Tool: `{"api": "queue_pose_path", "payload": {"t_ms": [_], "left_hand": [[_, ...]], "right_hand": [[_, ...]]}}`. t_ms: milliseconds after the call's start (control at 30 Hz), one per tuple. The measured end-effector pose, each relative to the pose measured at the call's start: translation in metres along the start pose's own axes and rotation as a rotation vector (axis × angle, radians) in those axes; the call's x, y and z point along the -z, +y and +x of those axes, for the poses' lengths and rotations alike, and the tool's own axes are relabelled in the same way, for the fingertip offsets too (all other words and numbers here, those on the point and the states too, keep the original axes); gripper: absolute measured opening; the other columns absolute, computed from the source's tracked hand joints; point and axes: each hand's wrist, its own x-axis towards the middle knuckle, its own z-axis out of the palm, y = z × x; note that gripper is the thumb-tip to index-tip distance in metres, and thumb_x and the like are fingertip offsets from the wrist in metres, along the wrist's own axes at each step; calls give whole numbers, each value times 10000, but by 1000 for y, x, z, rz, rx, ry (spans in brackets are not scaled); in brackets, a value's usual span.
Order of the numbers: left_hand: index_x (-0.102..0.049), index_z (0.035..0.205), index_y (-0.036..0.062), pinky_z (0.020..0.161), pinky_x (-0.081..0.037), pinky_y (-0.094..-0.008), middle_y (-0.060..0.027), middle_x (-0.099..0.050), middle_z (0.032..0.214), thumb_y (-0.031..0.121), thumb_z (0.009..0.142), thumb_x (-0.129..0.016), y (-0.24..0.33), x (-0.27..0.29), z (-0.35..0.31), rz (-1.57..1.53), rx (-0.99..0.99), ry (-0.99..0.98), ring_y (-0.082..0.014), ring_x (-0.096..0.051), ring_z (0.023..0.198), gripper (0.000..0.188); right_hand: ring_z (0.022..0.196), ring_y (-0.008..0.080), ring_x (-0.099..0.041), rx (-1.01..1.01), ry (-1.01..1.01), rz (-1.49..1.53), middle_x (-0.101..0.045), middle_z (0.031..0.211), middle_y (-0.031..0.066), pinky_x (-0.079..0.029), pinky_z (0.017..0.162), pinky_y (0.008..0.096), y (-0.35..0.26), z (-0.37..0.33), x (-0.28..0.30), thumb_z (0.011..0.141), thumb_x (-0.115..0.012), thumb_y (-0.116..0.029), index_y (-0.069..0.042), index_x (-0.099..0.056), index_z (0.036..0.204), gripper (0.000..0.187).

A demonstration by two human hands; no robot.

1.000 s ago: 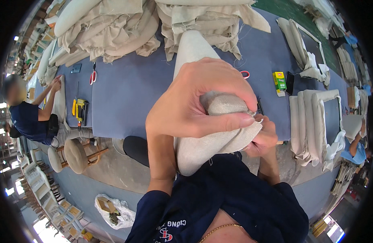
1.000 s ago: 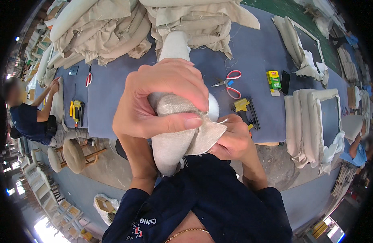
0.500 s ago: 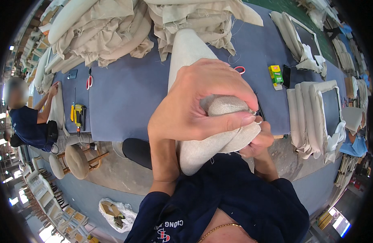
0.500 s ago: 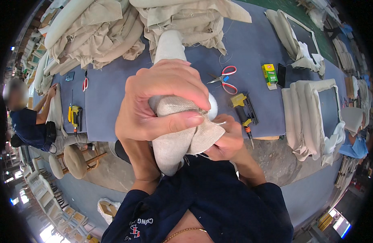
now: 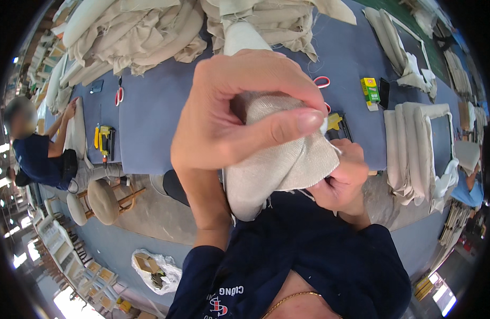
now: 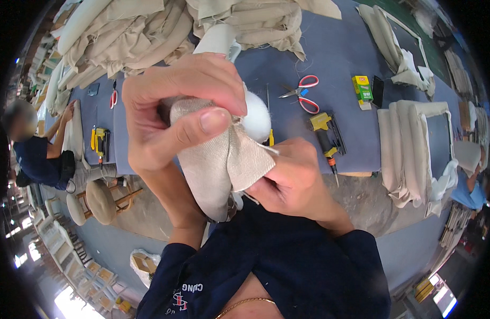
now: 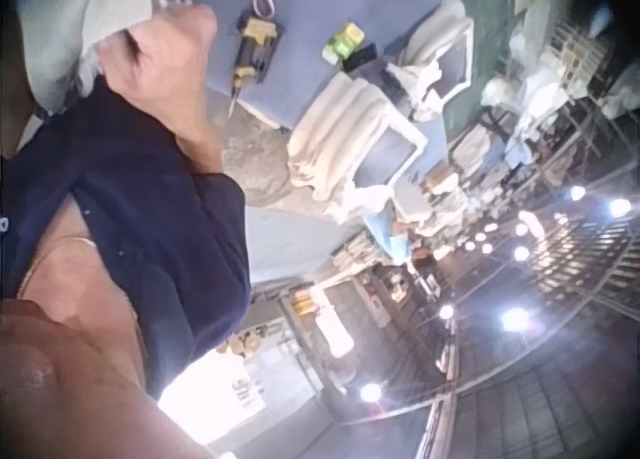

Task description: The person wraps a white fabric cover around a foam cushion, smoothing the material and securing it with a staple gun. They trim excess fabric with scissors and use a screwdriver to adjust the cushion's position on a wooden frame. The process involves repeated folding, stapling, and cutting to fit the fabric tightly.

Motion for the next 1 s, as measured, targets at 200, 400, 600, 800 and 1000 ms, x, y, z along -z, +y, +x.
{"api": "queue_pose_path", "payload": {"t_ms": [200,400,600,800,1000], "left_hand": [[-743,873,-57,811,-513,-385,-168,-718,841,48,718,-750,7,17,2,-10,93,-77,-264,-669,813,187],[-753,896,-20,781,-511,-352,-120,-731,848,-40,658,-787,-3,2,1,117,-43,-116,-231,-681,817,241],[-753,893,7,766,-499,-346,-101,-737,841,-36,619,-806,-1,0,0,138,-30,-149,-221,-679,797,283],[-746,892,26,772,-497,-364,-83,-732,839,-11,600,-840,-2,-7,-4,207,-109,-119,-233,-675,782,309],[-732,871,30,772,-492,-369,-82,-725,830,3,584,-860,-3,-11,-5,227,-137,-107,-240,-669,773,316]], "right_hand": [[424,219,-513,-49,-127,-9,-559,557,67,-360,458,317,4,1,18,799,-714,-45,23,-720,785,70],[457,250,-558,-65,-143,-16,-553,567,76,-405,477,338,0,-2,25,817,-720,-37,-26,-708,803,20],[457,255,-559,-112,-124,31,-537,560,74,-393,472,343,0,-11,29,813,-747,-64,-33,-714,818,45],[462,274,-557,-32,-139,-37,-551,573,72,-409,473,340,3,-11,30,809,-759,-79,-46,-710,818,60],[486,275,-571,-56,-229,26,-567,592,74,-420,476,349,6,-14,44,810,-758,-90,-40,-685,785,92]]}}
